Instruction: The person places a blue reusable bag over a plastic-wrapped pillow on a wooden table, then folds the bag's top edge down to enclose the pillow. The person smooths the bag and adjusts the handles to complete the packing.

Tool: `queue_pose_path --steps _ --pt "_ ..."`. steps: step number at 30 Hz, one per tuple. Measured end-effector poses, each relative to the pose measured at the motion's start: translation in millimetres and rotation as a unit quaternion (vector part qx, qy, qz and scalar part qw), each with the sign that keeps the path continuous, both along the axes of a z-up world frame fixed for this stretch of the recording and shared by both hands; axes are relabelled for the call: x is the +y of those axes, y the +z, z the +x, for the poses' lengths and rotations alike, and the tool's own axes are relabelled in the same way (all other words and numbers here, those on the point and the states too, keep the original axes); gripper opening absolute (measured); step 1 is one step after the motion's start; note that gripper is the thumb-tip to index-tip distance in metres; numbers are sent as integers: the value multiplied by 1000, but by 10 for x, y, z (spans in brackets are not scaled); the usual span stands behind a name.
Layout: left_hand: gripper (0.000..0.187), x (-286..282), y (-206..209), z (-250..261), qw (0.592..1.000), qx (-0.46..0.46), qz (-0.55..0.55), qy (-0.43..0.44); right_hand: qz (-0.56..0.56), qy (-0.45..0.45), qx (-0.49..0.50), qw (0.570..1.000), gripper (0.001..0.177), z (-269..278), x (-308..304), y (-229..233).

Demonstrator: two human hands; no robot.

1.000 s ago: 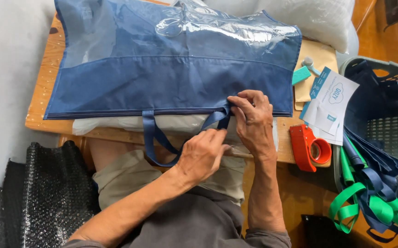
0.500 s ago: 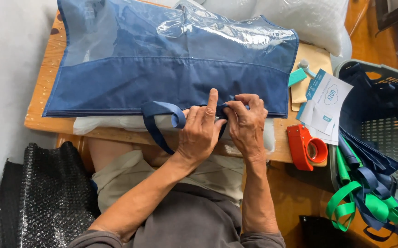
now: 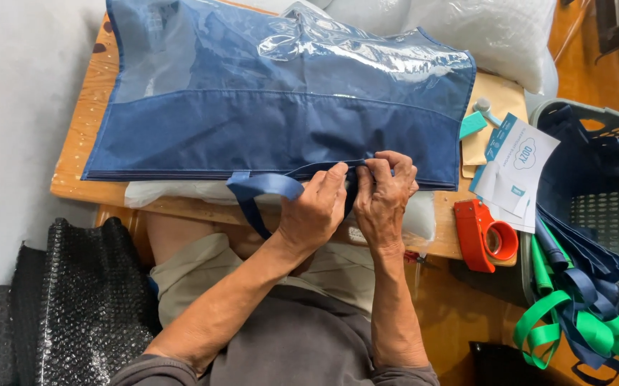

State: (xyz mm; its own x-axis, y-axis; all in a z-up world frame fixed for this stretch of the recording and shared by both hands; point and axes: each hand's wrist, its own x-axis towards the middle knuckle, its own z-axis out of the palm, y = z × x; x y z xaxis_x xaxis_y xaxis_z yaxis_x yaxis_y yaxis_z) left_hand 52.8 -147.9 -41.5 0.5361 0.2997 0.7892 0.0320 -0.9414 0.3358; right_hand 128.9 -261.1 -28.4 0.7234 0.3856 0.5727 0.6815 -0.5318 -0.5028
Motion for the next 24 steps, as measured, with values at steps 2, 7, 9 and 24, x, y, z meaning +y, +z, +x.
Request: queue_pose_path --steps 2,7,9,24 --pt "24 47 -2 -53 1000 12 7 18 8 -4 -2 1000 7 -8 20 -24" --pt "14 274 -119 -279 1000 10 13 22 27 -9 -5 1000 8 -3 32 -47" --pt "14 383 -62 -431 999 -23 18 22 25 -12 -10 1000 8 -10 43 -45" --pt "7 1017 -174 -1002 982 -70 -143 98 39 -13 -41 998 9 -4 70 -99"
